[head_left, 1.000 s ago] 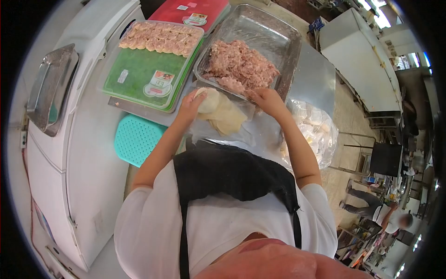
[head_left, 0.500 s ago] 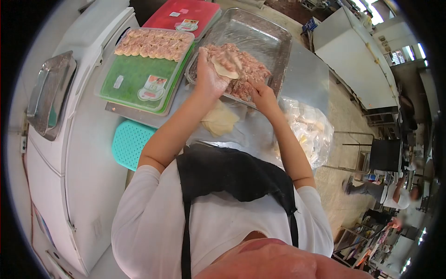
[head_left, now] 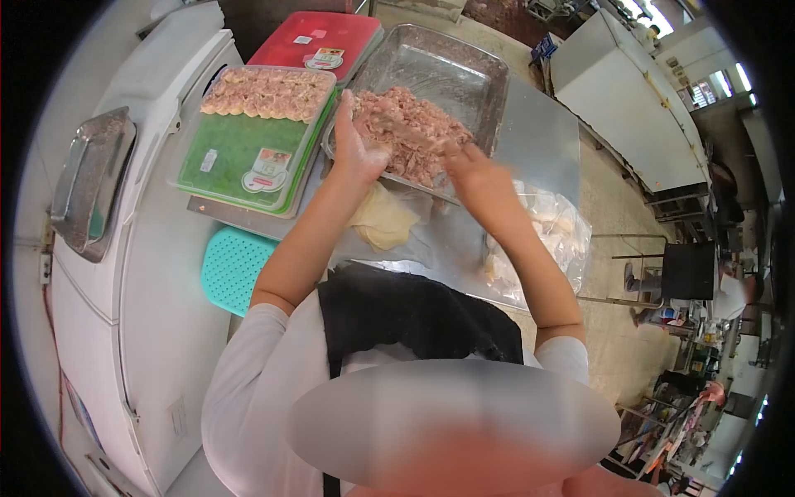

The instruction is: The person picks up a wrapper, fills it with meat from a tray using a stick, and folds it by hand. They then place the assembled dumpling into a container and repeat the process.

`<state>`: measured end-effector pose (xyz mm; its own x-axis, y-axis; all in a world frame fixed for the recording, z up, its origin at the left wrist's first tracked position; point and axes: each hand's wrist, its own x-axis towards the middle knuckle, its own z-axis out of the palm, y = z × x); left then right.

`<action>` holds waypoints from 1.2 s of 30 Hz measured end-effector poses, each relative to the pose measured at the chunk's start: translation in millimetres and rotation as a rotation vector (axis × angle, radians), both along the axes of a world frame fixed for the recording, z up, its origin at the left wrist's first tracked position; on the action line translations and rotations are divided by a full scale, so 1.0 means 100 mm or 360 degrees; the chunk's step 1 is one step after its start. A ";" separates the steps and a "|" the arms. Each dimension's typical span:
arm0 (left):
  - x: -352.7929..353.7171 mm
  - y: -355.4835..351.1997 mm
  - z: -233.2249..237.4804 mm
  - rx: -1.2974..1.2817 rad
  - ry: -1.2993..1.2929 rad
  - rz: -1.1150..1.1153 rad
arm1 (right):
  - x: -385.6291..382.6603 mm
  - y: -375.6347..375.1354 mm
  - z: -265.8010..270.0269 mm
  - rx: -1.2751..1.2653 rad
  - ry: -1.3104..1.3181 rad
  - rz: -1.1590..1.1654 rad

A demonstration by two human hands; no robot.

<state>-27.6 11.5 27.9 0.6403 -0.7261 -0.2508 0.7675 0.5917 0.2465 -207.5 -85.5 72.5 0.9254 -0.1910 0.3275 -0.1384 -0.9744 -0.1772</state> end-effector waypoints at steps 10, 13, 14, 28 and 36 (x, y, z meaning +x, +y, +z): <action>-0.20 0.28 0.27 0.0640 -0.2090 -0.0099 | -0.29 -0.41 0.28 0.1089 0.0242 -0.0078; -0.15 0.24 0.25 0.0617 -0.2637 -0.0132 | -0.40 -0.41 0.36 0.1052 0.0429 0.0012; -0.14 0.26 0.22 0.0761 -0.2622 -0.0207 | -0.44 -0.40 0.36 0.0989 0.0376 0.0118; -0.06 0.15 -0.02 0.1484 -0.2285 -0.0662 | -0.24 -0.61 -0.45 0.0261 -0.0332 0.0189; -0.25 0.36 0.14 0.1379 -0.2579 -0.0246 | -0.37 -1.10 -0.76 0.0333 0.0381 -0.0033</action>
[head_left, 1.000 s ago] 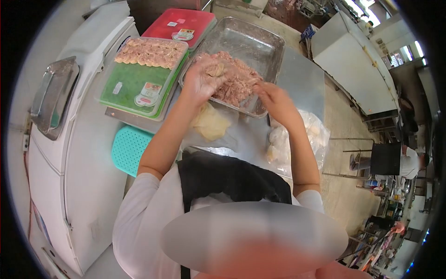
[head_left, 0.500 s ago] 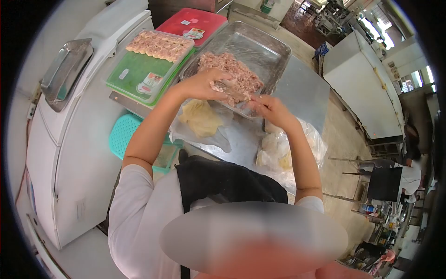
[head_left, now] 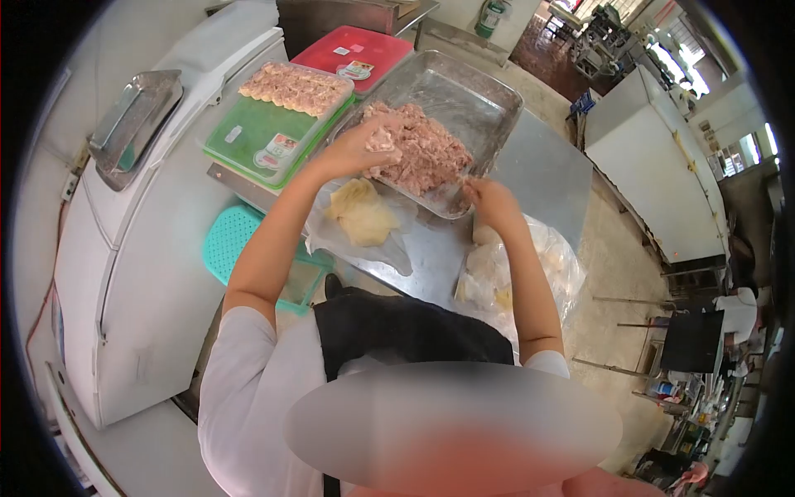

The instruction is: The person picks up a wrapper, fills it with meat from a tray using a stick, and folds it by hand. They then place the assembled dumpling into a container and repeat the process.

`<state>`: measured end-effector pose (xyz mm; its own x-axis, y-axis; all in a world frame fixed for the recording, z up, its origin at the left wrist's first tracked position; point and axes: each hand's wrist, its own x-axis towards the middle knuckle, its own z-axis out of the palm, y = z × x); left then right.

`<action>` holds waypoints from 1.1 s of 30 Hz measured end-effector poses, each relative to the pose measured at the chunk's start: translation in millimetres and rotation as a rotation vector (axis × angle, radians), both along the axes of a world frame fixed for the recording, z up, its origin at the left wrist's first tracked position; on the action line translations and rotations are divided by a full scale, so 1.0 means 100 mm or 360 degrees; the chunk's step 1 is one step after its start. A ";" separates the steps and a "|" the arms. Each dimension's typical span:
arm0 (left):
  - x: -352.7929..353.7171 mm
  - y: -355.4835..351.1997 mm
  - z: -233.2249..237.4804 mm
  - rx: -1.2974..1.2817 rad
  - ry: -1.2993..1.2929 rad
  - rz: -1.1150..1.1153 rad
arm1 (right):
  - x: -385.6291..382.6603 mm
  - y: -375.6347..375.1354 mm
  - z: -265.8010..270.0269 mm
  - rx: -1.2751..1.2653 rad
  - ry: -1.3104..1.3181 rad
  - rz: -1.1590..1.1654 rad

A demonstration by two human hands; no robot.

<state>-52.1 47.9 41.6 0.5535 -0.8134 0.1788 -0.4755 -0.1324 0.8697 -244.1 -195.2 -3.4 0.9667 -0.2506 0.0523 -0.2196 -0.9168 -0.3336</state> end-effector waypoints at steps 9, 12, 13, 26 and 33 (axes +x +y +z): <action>0.07 -0.01 0.14 0.0183 -0.0513 -0.0408 | -0.01 0.46 0.45 0.0694 -0.0221 0.0356; 0.11 0.04 -0.02 0.0067 -0.0503 -0.0161 | -0.08 0.62 0.91 -0.0026 -0.0247 0.0108; 0.14 0.06 -0.05 -0.0005 -0.0443 -0.0064 | -0.06 0.71 0.91 -0.0087 -0.0314 0.0120; 0.99 0.72 0.18 -0.0117 -0.0175 -0.0569 | 0.67 1.65 0.66 0.0149 -0.0493 0.0087; 1.88 1.42 -0.07 0.0085 -0.0066 -0.0136 | 0.65 1.77 0.33 0.0736 -0.0535 -0.0326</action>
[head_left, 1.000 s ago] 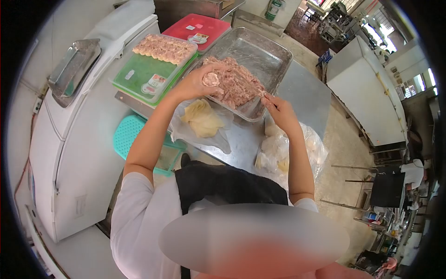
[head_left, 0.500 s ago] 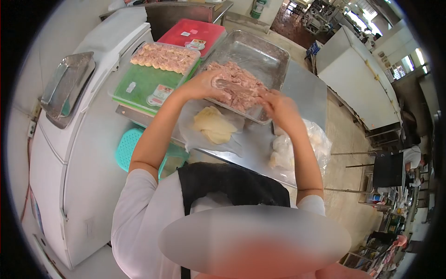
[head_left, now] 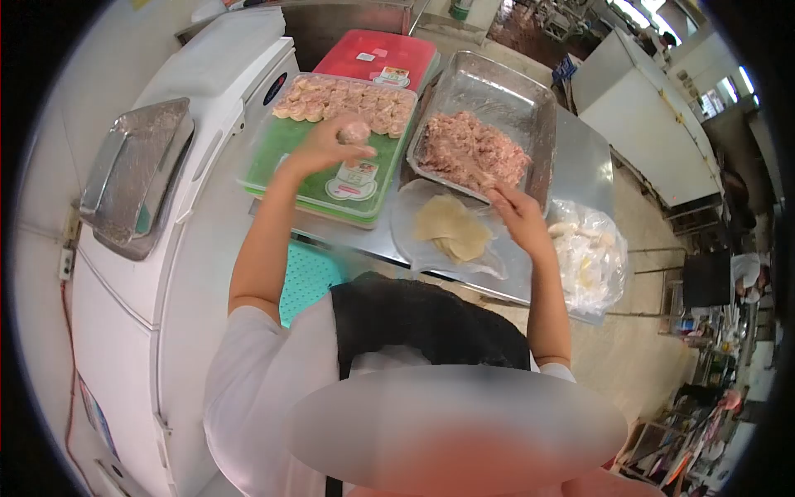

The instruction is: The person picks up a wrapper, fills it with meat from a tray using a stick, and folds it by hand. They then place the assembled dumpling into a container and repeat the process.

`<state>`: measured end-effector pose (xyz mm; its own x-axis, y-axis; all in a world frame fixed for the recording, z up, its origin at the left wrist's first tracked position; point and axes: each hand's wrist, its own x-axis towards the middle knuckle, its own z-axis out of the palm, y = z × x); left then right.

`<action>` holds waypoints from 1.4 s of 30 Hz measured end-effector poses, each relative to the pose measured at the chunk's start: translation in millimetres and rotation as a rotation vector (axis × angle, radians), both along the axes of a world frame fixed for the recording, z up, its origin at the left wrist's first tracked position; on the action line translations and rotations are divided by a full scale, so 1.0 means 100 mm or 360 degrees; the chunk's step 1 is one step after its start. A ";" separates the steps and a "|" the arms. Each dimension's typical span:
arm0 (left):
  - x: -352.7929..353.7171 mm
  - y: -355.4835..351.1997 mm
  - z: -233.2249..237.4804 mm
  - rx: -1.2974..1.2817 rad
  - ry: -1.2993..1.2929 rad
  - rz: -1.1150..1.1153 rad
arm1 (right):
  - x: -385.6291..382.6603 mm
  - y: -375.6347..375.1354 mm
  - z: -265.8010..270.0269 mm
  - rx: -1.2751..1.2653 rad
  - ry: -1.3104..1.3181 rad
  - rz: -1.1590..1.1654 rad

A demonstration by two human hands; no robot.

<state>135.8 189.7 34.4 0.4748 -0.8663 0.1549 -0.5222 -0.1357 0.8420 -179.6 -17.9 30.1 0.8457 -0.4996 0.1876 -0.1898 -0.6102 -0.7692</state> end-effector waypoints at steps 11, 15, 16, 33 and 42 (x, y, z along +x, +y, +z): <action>0.10 -0.21 -0.32 0.0177 -0.0370 -0.0046 | -0.72 0.38 -0.20 0.0843 -0.0074 -0.0654; 0.02 -0.41 -0.44 0.0121 -0.0569 -0.0096 | -0.81 0.47 -0.14 0.0843 -0.0115 -0.0695; 0.00 -0.45 -0.44 0.0165 -0.0565 -0.0101 | -0.83 0.48 -0.13 0.0855 -0.0102 -0.0679; 0.15 -0.71 -0.54 0.0204 -0.0356 0.0132 | -0.71 -0.74 -0.06 -0.0816 0.0575 -0.0058; -0.91 -0.70 -0.29 -0.0029 -0.0941 0.0466 | -0.42 -1.04 -0.71 -0.1345 0.0372 0.0319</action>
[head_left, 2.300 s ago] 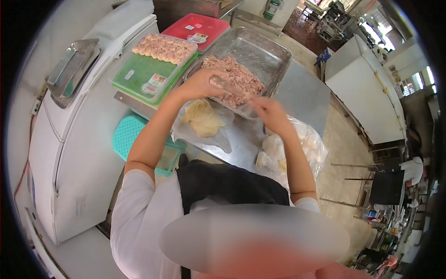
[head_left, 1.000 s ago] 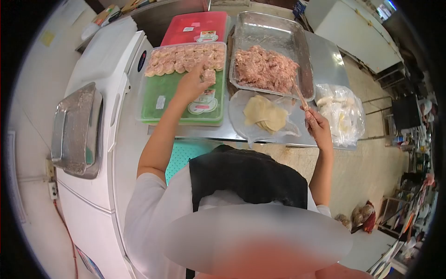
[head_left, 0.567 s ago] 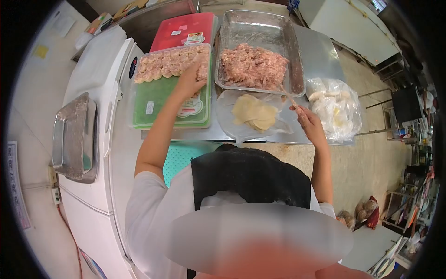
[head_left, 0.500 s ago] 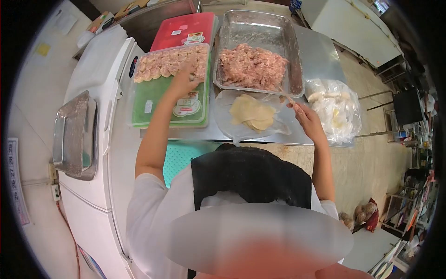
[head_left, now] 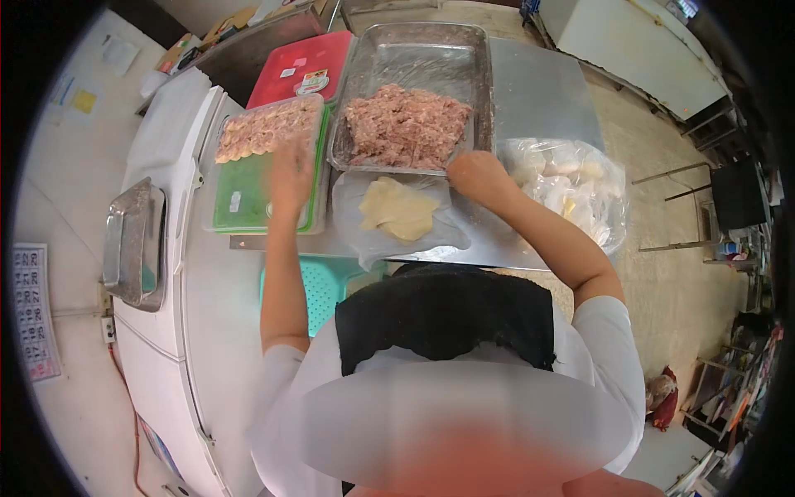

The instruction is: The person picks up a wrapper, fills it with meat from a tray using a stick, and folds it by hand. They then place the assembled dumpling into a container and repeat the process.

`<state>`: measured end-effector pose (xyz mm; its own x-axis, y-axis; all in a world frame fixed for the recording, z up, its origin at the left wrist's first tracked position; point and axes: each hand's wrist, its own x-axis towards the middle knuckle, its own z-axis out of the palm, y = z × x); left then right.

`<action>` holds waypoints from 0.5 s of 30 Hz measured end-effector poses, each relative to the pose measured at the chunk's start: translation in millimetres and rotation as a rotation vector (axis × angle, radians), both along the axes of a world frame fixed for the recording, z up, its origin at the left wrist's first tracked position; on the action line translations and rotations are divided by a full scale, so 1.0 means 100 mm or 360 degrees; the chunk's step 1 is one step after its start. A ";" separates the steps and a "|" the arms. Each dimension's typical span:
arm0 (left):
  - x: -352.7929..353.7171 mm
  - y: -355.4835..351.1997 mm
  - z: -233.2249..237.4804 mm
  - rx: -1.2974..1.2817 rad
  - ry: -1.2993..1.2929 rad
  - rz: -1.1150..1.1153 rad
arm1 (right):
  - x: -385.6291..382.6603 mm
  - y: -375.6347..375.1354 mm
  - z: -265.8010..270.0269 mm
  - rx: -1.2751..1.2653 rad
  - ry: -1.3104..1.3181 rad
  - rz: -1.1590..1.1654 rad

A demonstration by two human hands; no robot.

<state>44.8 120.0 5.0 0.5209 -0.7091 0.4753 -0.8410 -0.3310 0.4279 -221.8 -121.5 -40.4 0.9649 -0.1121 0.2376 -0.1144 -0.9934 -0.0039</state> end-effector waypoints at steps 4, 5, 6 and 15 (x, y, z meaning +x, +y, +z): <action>-0.83 -0.10 -0.23 0.0090 0.0546 -0.0289 | -0.10 -0.23 0.64 0.0096 0.0302 -0.0119; -0.91 -0.13 -0.36 0.0218 0.0609 -0.0325 | -0.06 -0.36 0.70 0.0133 0.0461 -0.0203; -0.99 -0.15 -0.47 0.0269 0.0578 -0.0333 | -0.02 -0.43 0.65 0.0125 0.0499 -0.0214; -1.03 -0.13 -0.90 0.0117 0.0779 -0.0191 | -0.07 -0.57 0.05 0.0725 0.0212 0.0041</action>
<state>-58.3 107.1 -85.5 0.5829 -0.8000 0.1423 -0.5818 -0.2887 0.7604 -229.1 -178.3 -35.5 0.9874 -0.1518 0.0439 -0.1188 -0.8965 -0.4268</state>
